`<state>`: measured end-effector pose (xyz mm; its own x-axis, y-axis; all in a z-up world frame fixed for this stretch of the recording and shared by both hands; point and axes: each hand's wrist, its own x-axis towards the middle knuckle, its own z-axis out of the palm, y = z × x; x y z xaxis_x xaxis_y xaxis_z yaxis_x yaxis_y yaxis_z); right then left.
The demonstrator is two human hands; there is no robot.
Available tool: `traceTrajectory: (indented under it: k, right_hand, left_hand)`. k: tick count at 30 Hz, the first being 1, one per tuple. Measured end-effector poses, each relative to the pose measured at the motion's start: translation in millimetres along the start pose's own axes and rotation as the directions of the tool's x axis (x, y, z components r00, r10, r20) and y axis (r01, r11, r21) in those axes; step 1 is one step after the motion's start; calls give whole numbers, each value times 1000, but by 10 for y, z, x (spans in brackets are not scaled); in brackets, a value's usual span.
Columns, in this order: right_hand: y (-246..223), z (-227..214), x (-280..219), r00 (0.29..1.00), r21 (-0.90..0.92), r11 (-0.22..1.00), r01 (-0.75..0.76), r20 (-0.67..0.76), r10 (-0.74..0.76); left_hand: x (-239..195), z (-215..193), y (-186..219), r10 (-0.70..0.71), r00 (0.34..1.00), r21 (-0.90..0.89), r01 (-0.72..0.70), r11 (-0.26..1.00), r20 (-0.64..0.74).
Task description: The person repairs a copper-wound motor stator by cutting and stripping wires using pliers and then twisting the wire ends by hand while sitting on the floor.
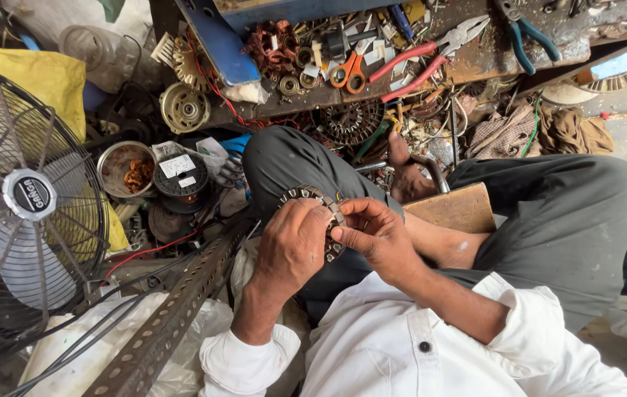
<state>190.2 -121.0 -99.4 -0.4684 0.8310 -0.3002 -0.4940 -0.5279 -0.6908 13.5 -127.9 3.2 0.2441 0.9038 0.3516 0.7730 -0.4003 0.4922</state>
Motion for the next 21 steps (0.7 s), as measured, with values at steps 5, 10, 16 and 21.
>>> traceTrajectory:
  k: [5, 10, 16, 21]
  right_hand:
    - [-36, 98, -86, 997, -84, 994, 74, 43, -70]
    - [-299, 327, -81, 994, -164, 986, -41, 89, 57]
    - [-631, 363, 55, 962, -286, 940, -186, 140, 233]
    - [-518, 253, 235, 968, -283, 938, -203, 86, 236]
  left_hand:
    - [208, -198, 101, -140, 961, -204, 92, 975, -239]
    - [1141, 99, -114, 43, 964, -155, -86, 984, -261]
    - [1290, -177, -59, 3, 935, -279, -108, 954, -354]
    - [425, -357, 64, -180, 950, -299, 100, 949, -255]
